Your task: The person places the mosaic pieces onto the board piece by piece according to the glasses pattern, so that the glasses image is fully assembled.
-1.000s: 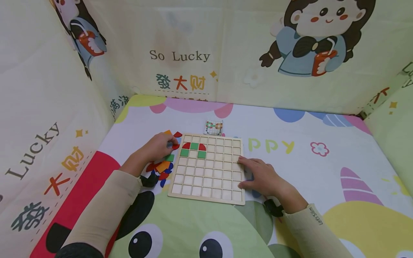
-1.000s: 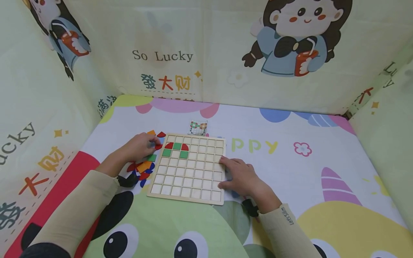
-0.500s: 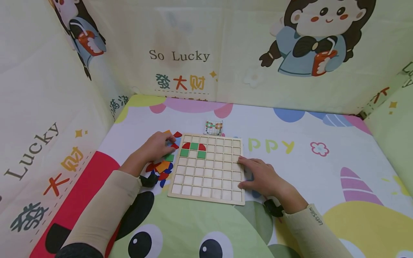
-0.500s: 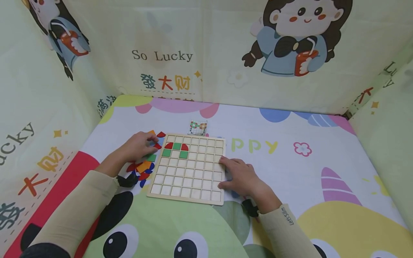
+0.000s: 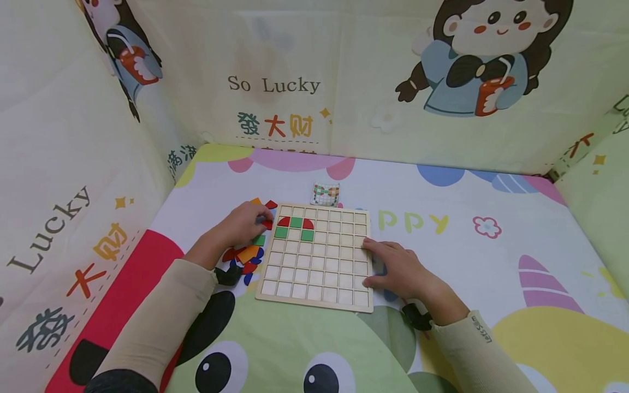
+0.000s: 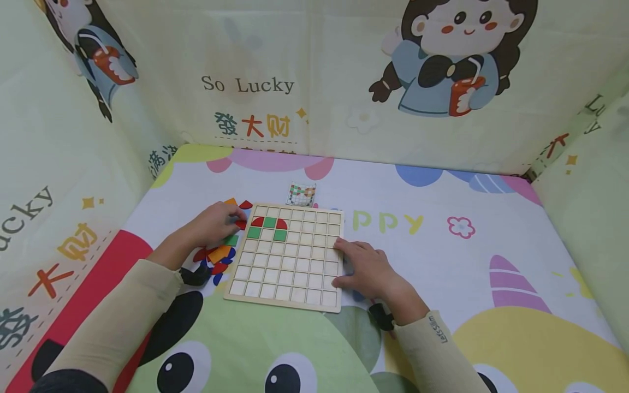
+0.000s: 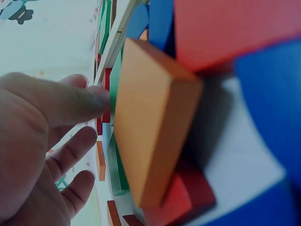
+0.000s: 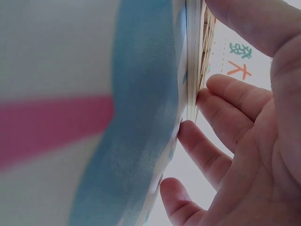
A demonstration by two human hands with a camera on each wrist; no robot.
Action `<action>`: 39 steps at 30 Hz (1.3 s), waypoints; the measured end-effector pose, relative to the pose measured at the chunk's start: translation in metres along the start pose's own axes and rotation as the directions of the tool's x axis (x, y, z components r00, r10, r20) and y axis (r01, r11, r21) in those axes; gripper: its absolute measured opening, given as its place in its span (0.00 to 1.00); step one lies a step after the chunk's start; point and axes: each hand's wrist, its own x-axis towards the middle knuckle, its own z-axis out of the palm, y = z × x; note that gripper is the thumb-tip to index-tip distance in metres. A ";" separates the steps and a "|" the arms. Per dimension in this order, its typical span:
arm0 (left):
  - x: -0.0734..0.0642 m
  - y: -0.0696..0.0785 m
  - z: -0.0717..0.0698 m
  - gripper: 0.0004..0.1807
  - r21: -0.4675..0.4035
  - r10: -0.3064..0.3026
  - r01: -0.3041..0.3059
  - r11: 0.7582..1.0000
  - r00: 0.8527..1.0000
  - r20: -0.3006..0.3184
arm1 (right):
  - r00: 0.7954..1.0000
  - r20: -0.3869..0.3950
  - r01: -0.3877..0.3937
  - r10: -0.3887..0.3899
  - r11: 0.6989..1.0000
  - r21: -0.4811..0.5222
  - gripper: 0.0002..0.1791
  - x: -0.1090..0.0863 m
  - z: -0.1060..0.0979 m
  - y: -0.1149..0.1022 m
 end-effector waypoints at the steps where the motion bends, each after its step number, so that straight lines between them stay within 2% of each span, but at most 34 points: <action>1: 0.000 0.000 0.000 0.16 0.000 0.002 -0.002 1.000 1.000 -0.002 | 1.000 0.000 0.000 0.000 1.000 0.000 0.42 0.000 0.000 0.000; 5: -0.001 0.001 0.000 0.17 -0.004 0.007 -0.008 1.000 1.000 -0.013 | 1.000 0.001 0.000 0.000 1.000 0.002 0.43 0.000 0.000 0.000; 15: -0.002 0.005 -0.002 0.15 -0.023 -0.011 0.011 1.000 1.000 0.007 | 1.000 0.003 -0.002 0.002 1.000 0.000 0.43 0.001 0.000 0.001; 24: -0.003 -0.001 0.000 0.15 -0.045 -0.007 0.007 0.999 1.000 0.007 | 1.000 0.003 -0.009 0.009 1.000 0.001 0.43 0.001 0.000 0.000; 32: -0.005 -0.005 0.002 0.19 -0.045 -0.034 0.032 0.998 0.999 -0.030 | 1.000 0.004 -0.012 0.012 1.000 -0.002 0.43 0.000 0.000 0.000; 39: -0.005 -0.001 0.003 0.18 -0.060 -0.065 0.064 0.996 0.998 -0.022 | 1.000 -0.005 -0.001 0.001 1.000 -0.003 0.43 0.000 0.000 0.000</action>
